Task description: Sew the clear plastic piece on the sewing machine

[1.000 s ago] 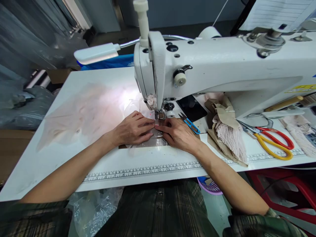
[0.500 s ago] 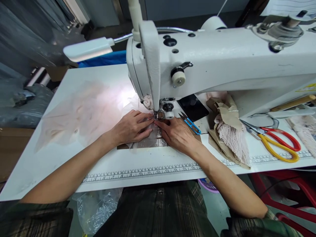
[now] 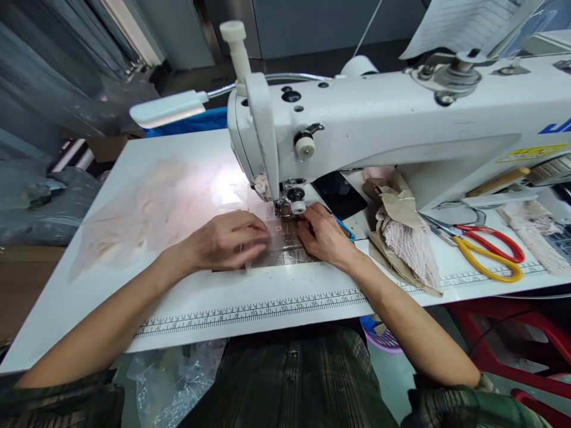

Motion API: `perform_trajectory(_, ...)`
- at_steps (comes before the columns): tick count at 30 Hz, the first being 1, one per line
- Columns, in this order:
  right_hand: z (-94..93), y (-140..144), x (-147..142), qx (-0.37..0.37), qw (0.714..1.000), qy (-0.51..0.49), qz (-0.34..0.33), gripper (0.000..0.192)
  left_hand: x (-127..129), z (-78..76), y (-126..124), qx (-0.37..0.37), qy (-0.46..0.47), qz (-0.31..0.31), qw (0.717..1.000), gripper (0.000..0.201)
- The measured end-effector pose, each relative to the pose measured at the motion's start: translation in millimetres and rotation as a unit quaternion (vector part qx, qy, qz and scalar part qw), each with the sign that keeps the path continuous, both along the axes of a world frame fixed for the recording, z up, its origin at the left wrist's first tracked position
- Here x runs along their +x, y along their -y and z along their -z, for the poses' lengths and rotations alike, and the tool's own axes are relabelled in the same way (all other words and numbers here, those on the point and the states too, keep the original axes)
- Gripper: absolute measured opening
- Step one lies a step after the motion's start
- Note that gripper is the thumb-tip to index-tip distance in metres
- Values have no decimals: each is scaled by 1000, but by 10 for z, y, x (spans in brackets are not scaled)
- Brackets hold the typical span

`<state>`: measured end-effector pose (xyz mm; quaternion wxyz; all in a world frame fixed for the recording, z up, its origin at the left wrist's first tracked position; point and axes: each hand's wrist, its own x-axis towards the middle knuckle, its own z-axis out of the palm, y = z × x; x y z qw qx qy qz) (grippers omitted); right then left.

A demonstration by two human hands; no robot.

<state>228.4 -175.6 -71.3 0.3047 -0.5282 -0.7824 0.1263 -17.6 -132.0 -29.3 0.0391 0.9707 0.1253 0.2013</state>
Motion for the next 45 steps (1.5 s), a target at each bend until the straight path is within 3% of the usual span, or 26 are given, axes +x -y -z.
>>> perform_trajectory(2,16,0,-1,-2,1000,-1,-6,33,3,22,63,-15,-24,40,999,20)
perform_trajectory(5,12,14,-10,-4,1000,-11,-6,28,36,151,130,10,-19,28,999,12)
perform_trajectory(9,-33,56,-46,0,996,-40,-75,22,80,286,154,-36,110,-70,991,10)
perform_trajectory(12,-56,90,-78,1,989,-2,-150,28,93,282,150,-77,203,-149,965,10)
perform_trajectory(14,-56,103,-92,6,985,45,-168,36,93,262,144,-81,233,-166,955,10)
perform_trajectory(18,-50,101,-88,7,979,90,-182,41,77,266,137,-89,221,-126,963,8)
perform_trajectory(25,-84,81,-43,0,974,70,-213,37,63,311,151,-50,98,-36,993,9)
perform_trajectory(34,-130,53,-15,2,965,75,-252,36,65,309,140,52,37,-20,998,9)
perform_trajectory(45,-154,50,-14,-3,965,74,-251,36,63,282,181,86,47,-23,995,10)
